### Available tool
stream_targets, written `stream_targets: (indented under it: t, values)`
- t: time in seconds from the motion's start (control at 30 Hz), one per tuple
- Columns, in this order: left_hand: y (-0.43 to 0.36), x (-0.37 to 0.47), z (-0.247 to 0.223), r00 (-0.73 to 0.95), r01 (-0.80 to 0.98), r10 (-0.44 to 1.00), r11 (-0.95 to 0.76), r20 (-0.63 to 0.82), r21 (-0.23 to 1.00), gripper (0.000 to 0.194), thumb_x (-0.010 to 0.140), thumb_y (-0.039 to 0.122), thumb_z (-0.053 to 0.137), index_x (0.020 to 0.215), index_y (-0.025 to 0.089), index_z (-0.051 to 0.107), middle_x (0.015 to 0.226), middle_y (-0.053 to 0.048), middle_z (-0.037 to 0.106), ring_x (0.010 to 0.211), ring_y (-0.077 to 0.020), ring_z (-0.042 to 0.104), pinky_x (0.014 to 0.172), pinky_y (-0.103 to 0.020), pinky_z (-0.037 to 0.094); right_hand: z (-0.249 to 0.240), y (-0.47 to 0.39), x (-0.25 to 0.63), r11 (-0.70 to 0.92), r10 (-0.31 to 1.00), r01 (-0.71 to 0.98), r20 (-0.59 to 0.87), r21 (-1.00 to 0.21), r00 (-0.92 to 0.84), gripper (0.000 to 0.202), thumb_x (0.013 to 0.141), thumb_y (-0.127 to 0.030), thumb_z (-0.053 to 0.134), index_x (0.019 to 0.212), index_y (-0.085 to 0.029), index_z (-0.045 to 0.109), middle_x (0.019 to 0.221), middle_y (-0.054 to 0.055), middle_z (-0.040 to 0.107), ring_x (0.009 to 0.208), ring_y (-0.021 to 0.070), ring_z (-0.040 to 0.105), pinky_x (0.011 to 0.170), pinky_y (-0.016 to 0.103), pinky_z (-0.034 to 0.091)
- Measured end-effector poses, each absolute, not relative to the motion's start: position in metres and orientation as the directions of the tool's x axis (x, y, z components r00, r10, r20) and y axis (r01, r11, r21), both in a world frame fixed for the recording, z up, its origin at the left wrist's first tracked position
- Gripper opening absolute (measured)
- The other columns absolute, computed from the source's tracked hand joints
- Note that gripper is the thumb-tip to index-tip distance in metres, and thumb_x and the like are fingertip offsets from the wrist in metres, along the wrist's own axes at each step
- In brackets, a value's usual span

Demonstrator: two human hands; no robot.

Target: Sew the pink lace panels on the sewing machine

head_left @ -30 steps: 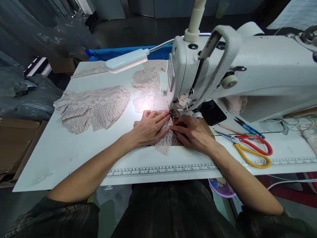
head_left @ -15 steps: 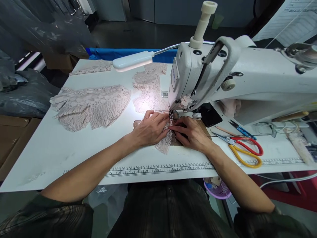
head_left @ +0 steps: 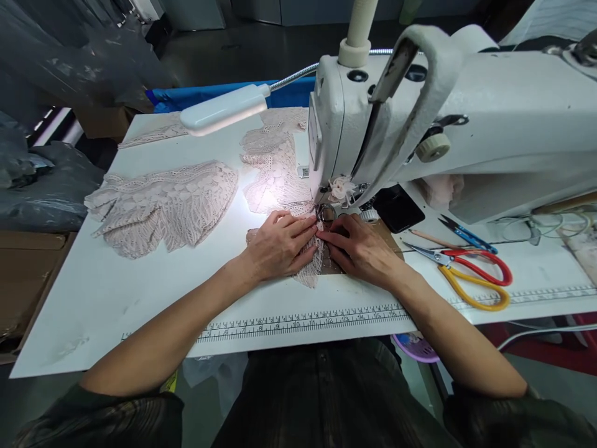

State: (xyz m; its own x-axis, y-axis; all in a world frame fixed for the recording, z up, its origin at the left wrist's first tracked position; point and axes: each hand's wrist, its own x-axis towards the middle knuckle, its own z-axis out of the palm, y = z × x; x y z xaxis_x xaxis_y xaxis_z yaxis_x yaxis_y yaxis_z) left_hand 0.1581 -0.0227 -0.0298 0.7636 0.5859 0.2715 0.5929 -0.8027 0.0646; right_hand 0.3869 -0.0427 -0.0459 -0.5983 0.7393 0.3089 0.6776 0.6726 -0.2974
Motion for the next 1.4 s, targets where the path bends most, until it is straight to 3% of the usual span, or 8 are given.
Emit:
stream_targets:
  t: [0.4, 0.57, 0.9, 1.07, 1.2, 1.3, 1.4]
  values:
    - [-0.020, 0.168, -0.036, 0.674, 0.692, 0.693, -0.714, 0.257, 0.111, 0.043, 0.101, 0.036, 0.042, 0.130, 0.010, 0.061, 0.134, -0.016, 0.063, 0.122, -0.0293, 0.058, 0.106, -0.050, 0.044, -0.043, -0.040, 0.381, 0.620, 0.781, 0.738, 0.296, -0.265, -0.550, 0.035, 0.099, -0.022, 0.041, 0.128, -0.015, 0.060, 0.111, 0.018, 0.056, 0.097, 0.0277, 0.054, 0.088, 0.047, 0.052]
    - [-0.017, 0.169, -0.037, 0.644, 0.723, 0.724, -0.682, 0.248, 0.114, 0.045, 0.102, 0.038, 0.039, 0.132, 0.011, 0.059, 0.133, -0.015, 0.063, 0.123, -0.0285, 0.056, 0.108, -0.049, 0.041, -0.047, -0.041, 0.386, 0.623, 0.781, 0.693, 0.344, -0.364, -0.521, 0.036, 0.100, -0.027, 0.042, 0.128, -0.015, 0.061, 0.112, 0.017, 0.056, 0.099, 0.0269, 0.057, 0.091, 0.045, 0.052]
    - [-0.014, 0.164, -0.030, 0.607, 0.756, 0.763, -0.640, 0.221, 0.136, 0.043, 0.100, 0.041, 0.046, 0.134, 0.016, 0.055, 0.131, -0.017, 0.059, 0.117, -0.0302, 0.055, 0.102, -0.054, 0.042, -0.038, -0.040, 0.391, 0.553, 0.832, 0.692, 0.334, -0.463, -0.442, 0.035, 0.096, -0.019, 0.046, 0.126, -0.013, 0.064, 0.104, 0.013, 0.067, 0.093, 0.0233, 0.063, 0.084, 0.037, 0.054]
    - [-0.011, 0.148, -0.007, 0.694, 0.671, 0.685, -0.727, 0.219, 0.147, 0.043, 0.102, 0.038, 0.042, 0.135, 0.011, 0.050, 0.130, -0.019, 0.058, 0.115, -0.0284, 0.057, 0.095, -0.045, 0.050, -0.038, -0.040, 0.394, 0.550, 0.835, 0.664, 0.344, -0.507, -0.430, 0.036, 0.096, -0.021, 0.046, 0.126, -0.015, 0.064, 0.100, 0.010, 0.069, 0.086, 0.0214, 0.065, 0.079, 0.038, 0.054]
    - [-0.022, 0.142, 0.007, 0.782, 0.583, 0.600, -0.800, 0.167, 0.140, 0.036, 0.103, 0.032, 0.039, 0.126, 0.010, 0.056, 0.112, -0.016, 0.066, 0.101, -0.0254, 0.062, 0.085, -0.040, 0.053, -0.041, -0.040, 0.394, 0.559, 0.828, 0.660, 0.384, -0.502, -0.409, 0.035, 0.095, -0.022, 0.047, 0.123, -0.015, 0.066, 0.104, 0.011, 0.070, 0.088, 0.0217, 0.066, 0.080, 0.039, 0.055]
    - [-0.028, 0.142, 0.003, 0.820, 0.527, 0.565, -0.808, 0.093, 0.266, 0.030, 0.100, 0.038, 0.047, 0.112, 0.014, 0.061, 0.103, -0.011, 0.066, 0.091, -0.0212, 0.062, 0.076, -0.034, 0.053, -0.042, -0.040, 0.393, 0.561, 0.825, 0.652, 0.403, -0.510, -0.395, 0.033, 0.094, -0.022, 0.047, 0.120, -0.016, 0.067, 0.106, 0.011, 0.070, 0.091, 0.0224, 0.065, 0.082, 0.041, 0.055]
    - [-0.029, 0.143, -0.011, 0.792, 0.521, 0.599, -0.765, 0.120, 0.378, 0.028, 0.099, 0.039, 0.049, 0.093, 0.015, 0.063, 0.098, -0.010, 0.063, 0.087, -0.0187, 0.060, 0.071, -0.031, 0.052, -0.041, -0.042, 0.391, 0.547, 0.834, 0.642, 0.410, -0.536, -0.369, 0.030, 0.093, -0.020, 0.047, 0.114, -0.017, 0.069, 0.104, 0.011, 0.070, 0.090, 0.0222, 0.065, 0.082, 0.040, 0.054]
